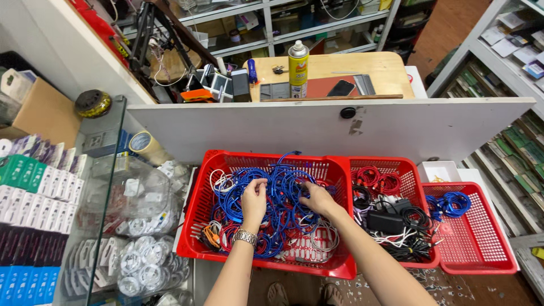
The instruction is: The person sorts through a large pile of tangled cables in a red basket, untangling and coiling them by hand. They separate the cables by color and type, placing the coiled blue cables into a separate basket.
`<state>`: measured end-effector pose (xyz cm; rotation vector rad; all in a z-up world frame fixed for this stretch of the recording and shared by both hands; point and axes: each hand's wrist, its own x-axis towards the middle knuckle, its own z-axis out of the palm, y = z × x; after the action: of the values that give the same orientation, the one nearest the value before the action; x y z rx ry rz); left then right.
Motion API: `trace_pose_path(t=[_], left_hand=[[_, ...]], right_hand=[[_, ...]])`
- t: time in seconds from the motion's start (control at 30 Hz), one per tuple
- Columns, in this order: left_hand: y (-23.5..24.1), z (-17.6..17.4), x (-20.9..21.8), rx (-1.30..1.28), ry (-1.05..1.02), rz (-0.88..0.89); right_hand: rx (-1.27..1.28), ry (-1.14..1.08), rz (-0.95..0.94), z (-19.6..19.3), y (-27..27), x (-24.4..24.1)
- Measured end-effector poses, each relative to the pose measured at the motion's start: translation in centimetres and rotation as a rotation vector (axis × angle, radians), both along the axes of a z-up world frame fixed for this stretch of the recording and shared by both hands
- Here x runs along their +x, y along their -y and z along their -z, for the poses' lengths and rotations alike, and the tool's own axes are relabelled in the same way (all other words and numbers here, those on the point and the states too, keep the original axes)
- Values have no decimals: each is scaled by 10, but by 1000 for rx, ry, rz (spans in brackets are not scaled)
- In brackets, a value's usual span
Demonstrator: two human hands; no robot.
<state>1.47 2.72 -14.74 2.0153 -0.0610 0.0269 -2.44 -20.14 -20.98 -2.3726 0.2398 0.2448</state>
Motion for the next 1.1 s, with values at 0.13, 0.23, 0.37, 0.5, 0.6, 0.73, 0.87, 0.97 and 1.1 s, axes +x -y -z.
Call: trace_pose_path(t=[0.13, 0.23, 0.37, 0.5, 0.6, 0.73, 0.87, 0.97, 1.1], left_hand=[[-27, 12, -2, -38, -9, 40], [-40, 30, 5, -39, -106, 73], [-34, 83, 23, -92, -375, 96], [7, 139, 43, -58, -97, 260], [20, 151, 43, -18, -304, 324], [17, 117, 33, -9, -604, 410], [18, 55, 20, -191, -604, 396], [20, 3, 11, -433, -463, 362], [-7, -60, 14, -710, -304, 262]], right_hand=[[-83, -23, -80, -9, -46, -8], [64, 19, -80, -59, -57, -4], [265, -31, 21, -151, -52, 1], [303, 95, 67, -199, -45, -11], [182, 184, 96, -182, -38, -26], [-541, 863, 21, -121, -25, -38], [63, 138, -19, -77, -29, -38], [248, 45, -133, -75, -49, -43], [338, 31, -247, -120, -58, -56]])
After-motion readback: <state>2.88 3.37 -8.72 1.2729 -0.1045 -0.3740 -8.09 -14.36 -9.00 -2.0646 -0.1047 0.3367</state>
